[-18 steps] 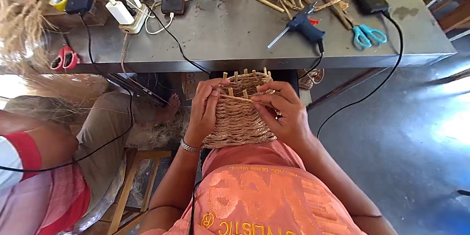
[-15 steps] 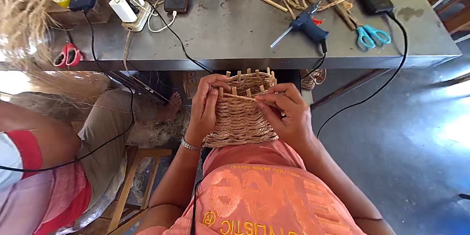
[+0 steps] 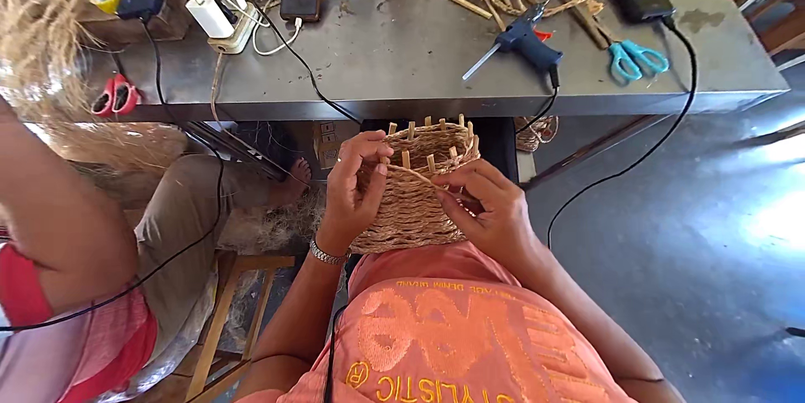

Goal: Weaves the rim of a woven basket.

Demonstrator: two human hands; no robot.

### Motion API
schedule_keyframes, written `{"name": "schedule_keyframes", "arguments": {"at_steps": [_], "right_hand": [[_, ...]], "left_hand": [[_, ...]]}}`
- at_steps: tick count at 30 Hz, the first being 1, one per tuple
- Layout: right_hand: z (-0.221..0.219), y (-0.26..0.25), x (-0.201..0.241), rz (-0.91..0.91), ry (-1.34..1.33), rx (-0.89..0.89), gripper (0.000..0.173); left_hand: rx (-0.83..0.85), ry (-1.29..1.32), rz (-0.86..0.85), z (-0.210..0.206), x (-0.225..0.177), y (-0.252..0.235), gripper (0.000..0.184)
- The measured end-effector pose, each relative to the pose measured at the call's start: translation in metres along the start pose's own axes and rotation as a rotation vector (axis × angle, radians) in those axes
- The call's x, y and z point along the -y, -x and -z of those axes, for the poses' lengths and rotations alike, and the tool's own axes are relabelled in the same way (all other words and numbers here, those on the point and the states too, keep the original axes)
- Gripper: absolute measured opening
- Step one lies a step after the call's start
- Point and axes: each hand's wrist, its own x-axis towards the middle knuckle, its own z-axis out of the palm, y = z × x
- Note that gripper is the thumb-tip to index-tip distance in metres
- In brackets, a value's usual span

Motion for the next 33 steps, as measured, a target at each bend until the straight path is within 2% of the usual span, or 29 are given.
{"name": "schedule_keyframes", "arguments": {"at_steps": [5, 11, 19, 23, 30, 33], "right_hand": [[-0.004, 0.004, -0.002, -0.015, -0.016, 0.015, 0.015], [-0.002, 0.004, -0.002, -0.030, -0.011, 0.011, 0.016], [0.002, 0.010, -0.001, -0.027, 0.010, 0.054, 0.014], [0.003, 0.010, 0.000, -0.007, 0.018, 0.065, 0.015], [0.011, 0.005, 0.004, 0.017, 0.046, 0.066, 0.014], [0.020, -0.008, 0.010, 0.058, 0.121, 0.031, 0.014]], "left_hand": [[0.018, -0.168, -0.054, -0.001, 0.000, 0.008, 0.025], [0.020, -0.301, 0.003, -0.007, -0.012, 0.004, 0.041], [0.051, -0.294, 0.040, -0.007, -0.022, 0.001, 0.035], [0.131, -0.281, 0.058, 0.000, -0.028, -0.006, 0.035], [0.236, -0.161, 0.157, 0.011, -0.035, -0.019, 0.034], [0.231, -0.114, 0.191, 0.012, -0.035, -0.017, 0.030]]}}
